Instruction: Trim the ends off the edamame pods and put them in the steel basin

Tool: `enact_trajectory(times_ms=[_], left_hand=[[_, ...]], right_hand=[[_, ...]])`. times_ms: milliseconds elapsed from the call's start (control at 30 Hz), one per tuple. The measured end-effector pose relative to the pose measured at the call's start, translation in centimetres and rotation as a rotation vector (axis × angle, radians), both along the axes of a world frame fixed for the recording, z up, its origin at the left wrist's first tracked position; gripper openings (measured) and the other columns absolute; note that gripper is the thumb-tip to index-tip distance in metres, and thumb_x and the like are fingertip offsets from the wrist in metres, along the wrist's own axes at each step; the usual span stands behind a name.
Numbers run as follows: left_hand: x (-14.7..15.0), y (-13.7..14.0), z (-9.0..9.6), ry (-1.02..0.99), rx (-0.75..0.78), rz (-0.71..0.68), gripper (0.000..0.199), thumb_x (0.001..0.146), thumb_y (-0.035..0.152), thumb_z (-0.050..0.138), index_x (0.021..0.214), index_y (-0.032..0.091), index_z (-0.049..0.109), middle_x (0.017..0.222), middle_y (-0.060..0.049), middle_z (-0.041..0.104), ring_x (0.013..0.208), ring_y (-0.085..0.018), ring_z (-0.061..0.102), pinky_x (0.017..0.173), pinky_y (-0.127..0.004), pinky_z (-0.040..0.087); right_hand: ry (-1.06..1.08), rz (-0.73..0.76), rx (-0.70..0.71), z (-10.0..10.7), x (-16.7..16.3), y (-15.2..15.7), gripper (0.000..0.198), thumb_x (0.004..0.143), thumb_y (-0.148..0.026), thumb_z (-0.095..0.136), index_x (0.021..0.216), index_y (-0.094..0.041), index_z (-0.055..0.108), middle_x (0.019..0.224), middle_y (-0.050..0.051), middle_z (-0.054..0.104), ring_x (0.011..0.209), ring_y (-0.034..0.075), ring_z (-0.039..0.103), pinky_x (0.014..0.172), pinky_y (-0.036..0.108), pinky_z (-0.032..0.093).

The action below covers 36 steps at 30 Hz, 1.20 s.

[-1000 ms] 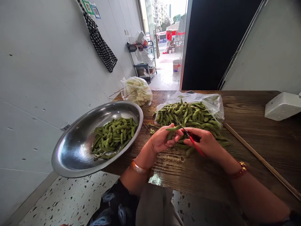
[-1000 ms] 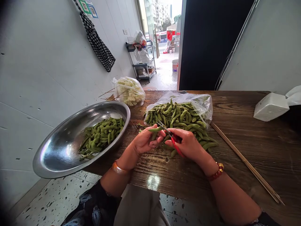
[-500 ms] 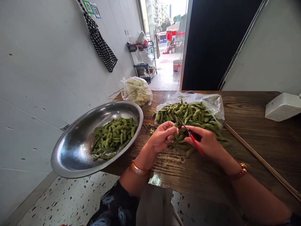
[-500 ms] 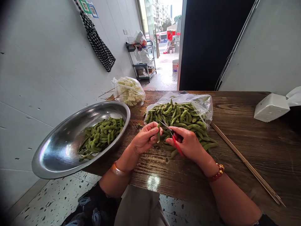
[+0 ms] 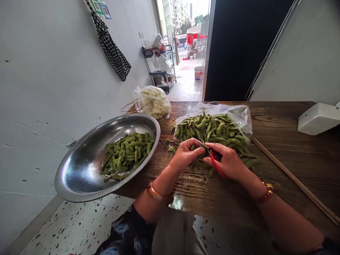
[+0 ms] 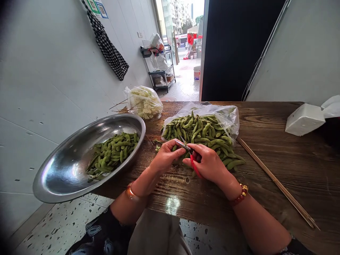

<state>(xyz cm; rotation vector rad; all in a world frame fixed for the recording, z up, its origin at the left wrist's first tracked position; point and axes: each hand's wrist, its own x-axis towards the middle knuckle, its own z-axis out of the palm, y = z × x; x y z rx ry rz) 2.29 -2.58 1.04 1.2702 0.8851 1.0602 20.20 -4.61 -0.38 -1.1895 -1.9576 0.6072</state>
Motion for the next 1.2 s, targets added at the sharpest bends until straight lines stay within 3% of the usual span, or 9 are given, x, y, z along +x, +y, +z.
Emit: enact_trajectory(times_ms=[233, 400, 700, 1000, 1200], left_hand=[[0.3, -0.2, -0.2, -0.027, -0.068, -0.019, 0.031, 0.067, 0.037, 0.077, 0.076, 0.013, 0.061, 0.060, 0.005, 0.051, 0.048, -0.003, 0.036, 0.047, -0.019, 0.025], [0.0, 0.0, -0.2, -0.033, -0.100, -0.021, 0.033, 0.067, 0.039, 0.078, 0.075, 0.013, 0.059, 0.055, 0.006, 0.047, 0.044, -0.002, 0.033, 0.044, -0.019, 0.021], [-0.4, 0.4, -0.1, 0.000, -0.111, -0.036, 0.034, 0.065, 0.041, 0.078, 0.072, 0.013, 0.060, 0.050, 0.007, 0.043, 0.041, -0.002, 0.030, 0.041, -0.019, 0.017], [-1.0, 0.6, 0.1, 0.014, -0.167, -0.035, 0.033, 0.064, 0.038, 0.079, 0.072, 0.012, 0.061, 0.049, 0.007, 0.043, 0.039, -0.001, 0.028, 0.039, -0.018, 0.015], [-1.2, 1.4, 0.0, -0.240, -0.216, 0.128, 0.036, 0.057, 0.030, 0.084, 0.076, 0.014, 0.058, 0.057, 0.008, 0.046, 0.042, 0.000, 0.034, 0.038, -0.014, 0.021]], right_hand=[[-0.039, -0.029, 0.046, -0.5, -0.2, 0.0, 0.046, 0.081, -0.045, 0.064, 0.116, -0.015, 0.063, 0.087, 0.006, 0.066, 0.069, 0.018, 0.059, 0.066, 0.032, 0.051], [-0.043, -0.023, 0.033, -0.2, -0.2, -0.1, 0.042, 0.083, -0.042, 0.063, 0.115, -0.015, 0.064, 0.094, 0.009, 0.069, 0.072, 0.019, 0.061, 0.069, 0.032, 0.051], [-0.061, 0.027, -0.033, 0.2, -0.1, 0.0, 0.035, 0.082, -0.043, 0.062, 0.108, -0.020, 0.070, 0.086, 0.005, 0.072, 0.069, 0.018, 0.063, 0.065, 0.029, 0.049], [-0.074, 0.070, -0.104, 0.6, 0.0, 0.1, 0.036, 0.084, -0.044, 0.059, 0.103, -0.016, 0.071, 0.068, 0.000, 0.065, 0.057, 0.013, 0.052, 0.055, 0.024, 0.041], [0.057, 0.008, -0.195, 0.6, 0.2, 0.2, 0.047, 0.082, -0.051, 0.059, 0.109, -0.014, 0.069, 0.066, 0.000, 0.063, 0.057, 0.013, 0.052, 0.054, 0.025, 0.042]])
